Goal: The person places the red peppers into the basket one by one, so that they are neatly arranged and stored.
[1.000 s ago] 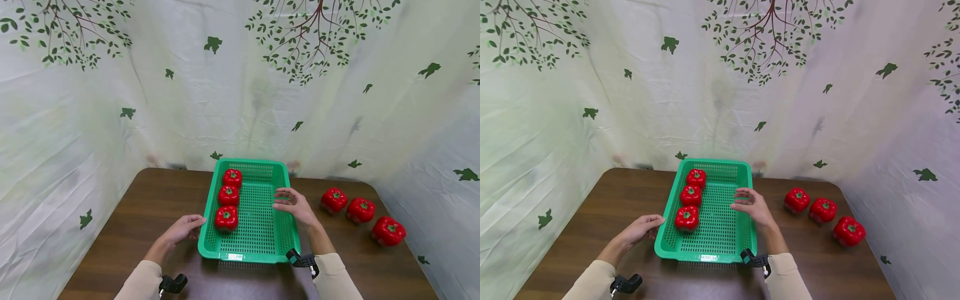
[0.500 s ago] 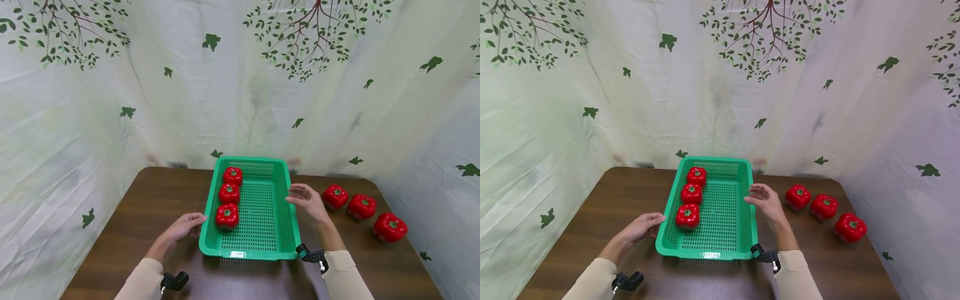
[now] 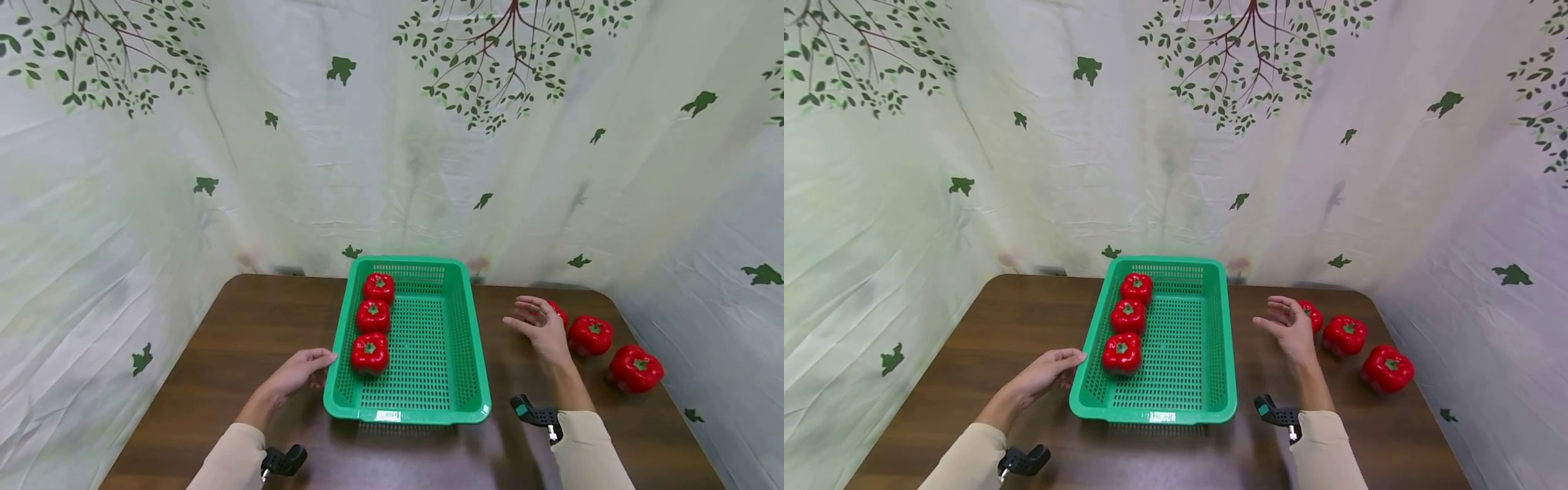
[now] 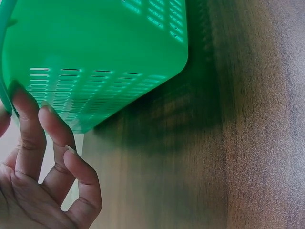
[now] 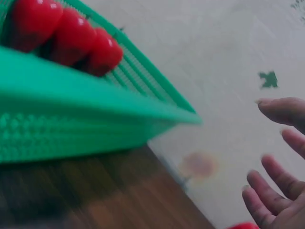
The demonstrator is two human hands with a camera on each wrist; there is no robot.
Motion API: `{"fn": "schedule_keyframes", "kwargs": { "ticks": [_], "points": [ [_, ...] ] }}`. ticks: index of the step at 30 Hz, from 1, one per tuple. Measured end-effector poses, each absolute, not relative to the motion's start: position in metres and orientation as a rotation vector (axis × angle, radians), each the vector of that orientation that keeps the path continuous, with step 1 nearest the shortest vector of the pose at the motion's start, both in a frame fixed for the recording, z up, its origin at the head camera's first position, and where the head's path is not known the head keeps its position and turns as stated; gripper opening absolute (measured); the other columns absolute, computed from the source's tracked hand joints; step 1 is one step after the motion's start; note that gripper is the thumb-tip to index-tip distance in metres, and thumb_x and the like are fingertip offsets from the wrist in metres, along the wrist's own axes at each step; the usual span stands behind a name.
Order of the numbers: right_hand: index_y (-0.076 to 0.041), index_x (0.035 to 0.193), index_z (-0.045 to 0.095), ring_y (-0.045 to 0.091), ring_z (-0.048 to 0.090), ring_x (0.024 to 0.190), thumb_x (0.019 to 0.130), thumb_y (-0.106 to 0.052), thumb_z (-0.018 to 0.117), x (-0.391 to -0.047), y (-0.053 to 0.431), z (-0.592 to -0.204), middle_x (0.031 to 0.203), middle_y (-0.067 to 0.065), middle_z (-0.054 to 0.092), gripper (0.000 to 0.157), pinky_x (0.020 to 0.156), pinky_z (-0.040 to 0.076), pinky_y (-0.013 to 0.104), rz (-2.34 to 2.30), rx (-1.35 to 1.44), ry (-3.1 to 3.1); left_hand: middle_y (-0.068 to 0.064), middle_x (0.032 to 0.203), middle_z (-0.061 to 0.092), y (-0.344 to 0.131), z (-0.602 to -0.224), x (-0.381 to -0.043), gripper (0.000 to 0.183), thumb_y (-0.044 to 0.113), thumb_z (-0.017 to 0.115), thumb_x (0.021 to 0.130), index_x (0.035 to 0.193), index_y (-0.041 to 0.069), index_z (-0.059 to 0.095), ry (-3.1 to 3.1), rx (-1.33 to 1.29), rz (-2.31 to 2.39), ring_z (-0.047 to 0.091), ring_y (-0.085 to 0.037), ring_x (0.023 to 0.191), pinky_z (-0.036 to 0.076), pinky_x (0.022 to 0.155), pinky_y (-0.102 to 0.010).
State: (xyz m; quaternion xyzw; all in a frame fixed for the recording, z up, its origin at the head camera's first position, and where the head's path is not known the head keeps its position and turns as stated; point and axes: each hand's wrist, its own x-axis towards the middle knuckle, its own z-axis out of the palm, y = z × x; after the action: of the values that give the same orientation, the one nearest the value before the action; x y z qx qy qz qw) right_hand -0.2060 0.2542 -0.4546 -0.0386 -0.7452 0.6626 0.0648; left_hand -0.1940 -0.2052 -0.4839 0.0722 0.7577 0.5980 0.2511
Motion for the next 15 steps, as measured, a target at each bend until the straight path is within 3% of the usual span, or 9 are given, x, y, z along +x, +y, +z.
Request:
{"fn": "schedule_keyframes", "kwargs": {
  "ticks": [4, 8, 11, 15],
  "points": [
    [-0.015, 0.126, 0.051, 0.017, 0.051, 0.112, 0.086, -0.019, 0.074, -0.201, 0.270, -0.459, 0.118, -0.007, 0.054, 0.047, 0.082, 0.048, 0.014, 1.999, -0.174, -2.217, -0.002, 0.084, 0.065, -0.205, -0.486, -0.192, 0.040, 0.034, 0.054, 0.099, 0.109, -0.003, 0.063, 2.062, 0.181, 1.619, 0.057, -0.021, 0.074, 0.047, 0.073, -0.034],
    [-0.019, 0.128, 0.051, 0.022, 0.047, 0.117, 0.085, -0.017, 0.075, -0.197, 0.285, -0.459, 0.126, 0.002, 0.052, 0.049, 0.080, 0.048, 0.014, 1.996, -0.200, -2.175, -0.002, 0.084, 0.064, -0.206, -0.485, -0.192, 0.039, 0.034, 0.053, 0.099, 0.109, -0.003, 0.062, 2.071, 0.174, 1.620, 0.057, -0.021, 0.075, 0.047, 0.073, -0.035],
    [-0.018, 0.129, 0.050, 0.017, 0.048, 0.117, 0.085, -0.013, 0.074, -0.193, 0.297, -0.458, 0.128, 0.005, 0.051, 0.051, 0.082, 0.046, 0.011, 1.998, -0.194, -2.118, -0.002, 0.084, 0.064, -0.205, -0.484, -0.192, 0.040, 0.033, 0.053, 0.099, 0.109, -0.004, 0.062, 2.071, 0.188, 1.630, 0.058, -0.020, 0.075, 0.048, 0.073, -0.034],
    [-0.015, 0.129, 0.049, 0.008, 0.053, 0.111, 0.084, -0.006, 0.074, -0.187, 0.314, -0.458, 0.121, -0.002, 0.054, 0.052, 0.083, 0.044, 0.008, 2.035, -0.209, -1.988, -0.001, 0.083, 0.064, -0.204, -0.481, -0.192, 0.041, 0.032, 0.052, 0.100, 0.109, -0.006, 0.060, 2.061, 0.201, 1.633, 0.057, -0.020, 0.074, 0.048, 0.073, -0.035]
  ]
}}
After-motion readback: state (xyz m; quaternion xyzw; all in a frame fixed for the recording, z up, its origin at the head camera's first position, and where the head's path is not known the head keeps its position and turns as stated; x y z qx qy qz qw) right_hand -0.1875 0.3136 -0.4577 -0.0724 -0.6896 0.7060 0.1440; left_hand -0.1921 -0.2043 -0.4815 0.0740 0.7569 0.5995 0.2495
